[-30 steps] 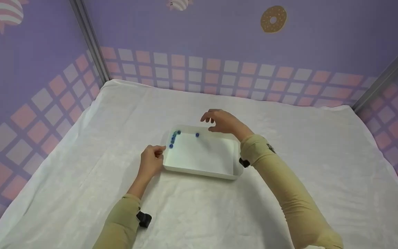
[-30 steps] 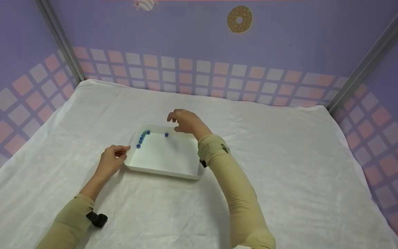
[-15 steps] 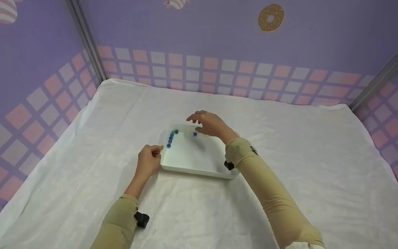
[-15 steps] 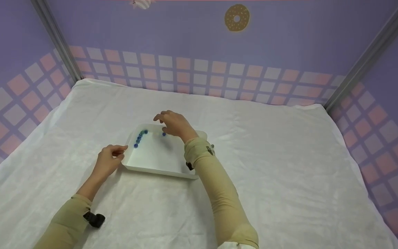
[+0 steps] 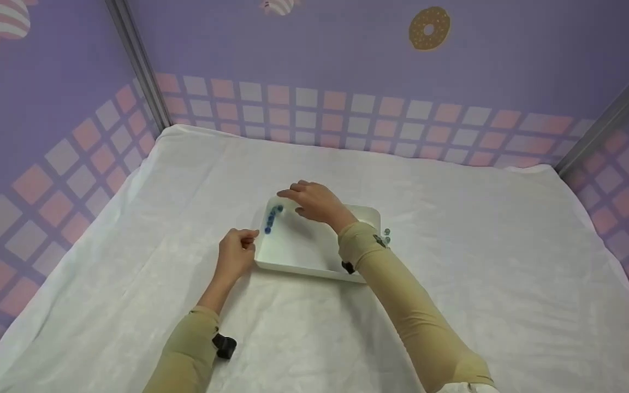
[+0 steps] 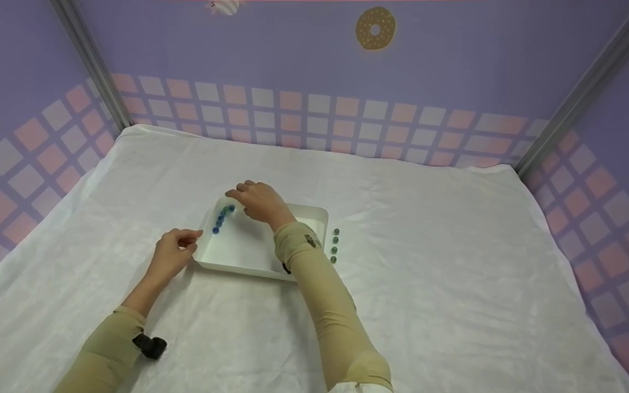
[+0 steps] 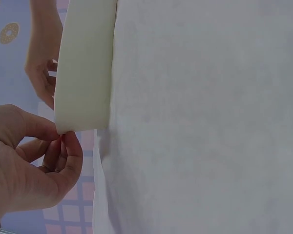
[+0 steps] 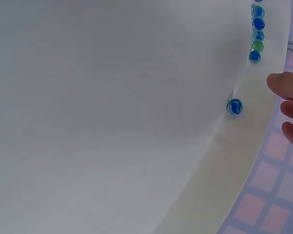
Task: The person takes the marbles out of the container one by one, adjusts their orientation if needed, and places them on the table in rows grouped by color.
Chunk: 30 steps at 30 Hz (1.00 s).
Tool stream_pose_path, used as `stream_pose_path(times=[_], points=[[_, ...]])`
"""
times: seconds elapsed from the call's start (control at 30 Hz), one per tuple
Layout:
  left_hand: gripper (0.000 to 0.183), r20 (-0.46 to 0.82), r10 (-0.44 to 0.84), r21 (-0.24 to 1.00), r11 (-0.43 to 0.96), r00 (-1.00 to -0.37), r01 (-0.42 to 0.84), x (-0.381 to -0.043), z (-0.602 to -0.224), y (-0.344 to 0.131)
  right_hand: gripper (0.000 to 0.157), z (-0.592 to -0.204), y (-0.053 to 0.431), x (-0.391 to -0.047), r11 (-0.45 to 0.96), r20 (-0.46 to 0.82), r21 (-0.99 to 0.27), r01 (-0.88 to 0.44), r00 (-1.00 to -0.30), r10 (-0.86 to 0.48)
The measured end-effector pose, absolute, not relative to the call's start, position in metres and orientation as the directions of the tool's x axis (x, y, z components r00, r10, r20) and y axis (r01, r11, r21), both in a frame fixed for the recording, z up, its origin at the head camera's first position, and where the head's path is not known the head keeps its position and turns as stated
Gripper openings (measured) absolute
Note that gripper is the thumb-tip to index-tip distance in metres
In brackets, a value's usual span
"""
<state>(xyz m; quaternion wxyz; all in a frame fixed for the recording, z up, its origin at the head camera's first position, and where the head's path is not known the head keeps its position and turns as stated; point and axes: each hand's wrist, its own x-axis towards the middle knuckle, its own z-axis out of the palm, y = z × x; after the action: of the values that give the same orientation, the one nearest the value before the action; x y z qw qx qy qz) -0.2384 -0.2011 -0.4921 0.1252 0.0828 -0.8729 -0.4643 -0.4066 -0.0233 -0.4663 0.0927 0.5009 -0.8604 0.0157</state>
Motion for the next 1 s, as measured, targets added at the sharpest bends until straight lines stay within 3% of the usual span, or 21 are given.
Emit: stream_pose_path(times=[0.37,0.7,1.0], points=[[0.031,0.14,-0.27,0.834,0.551,-0.953,-0.034,-0.239,-0.492,-0.202,0.046,-0.472,-0.039,-0.405,0.443,0.097,0.177,-0.879,-0.432,-0.896],[0.031,0.156,-0.284,0.832,0.554,-0.946,-0.029,-0.239,-0.493,-0.203,0.041,-0.469,-0.057,-0.398,0.459,-0.042,0.236,-0.857,-0.481,-0.876],[0.031,0.169,-0.268,0.829,0.559,-0.949,-0.01,-0.238,-0.494,-0.202,0.034,-0.471,-0.063,-0.395,0.492,-0.053,0.274,-0.827,-0.523,-0.85]])
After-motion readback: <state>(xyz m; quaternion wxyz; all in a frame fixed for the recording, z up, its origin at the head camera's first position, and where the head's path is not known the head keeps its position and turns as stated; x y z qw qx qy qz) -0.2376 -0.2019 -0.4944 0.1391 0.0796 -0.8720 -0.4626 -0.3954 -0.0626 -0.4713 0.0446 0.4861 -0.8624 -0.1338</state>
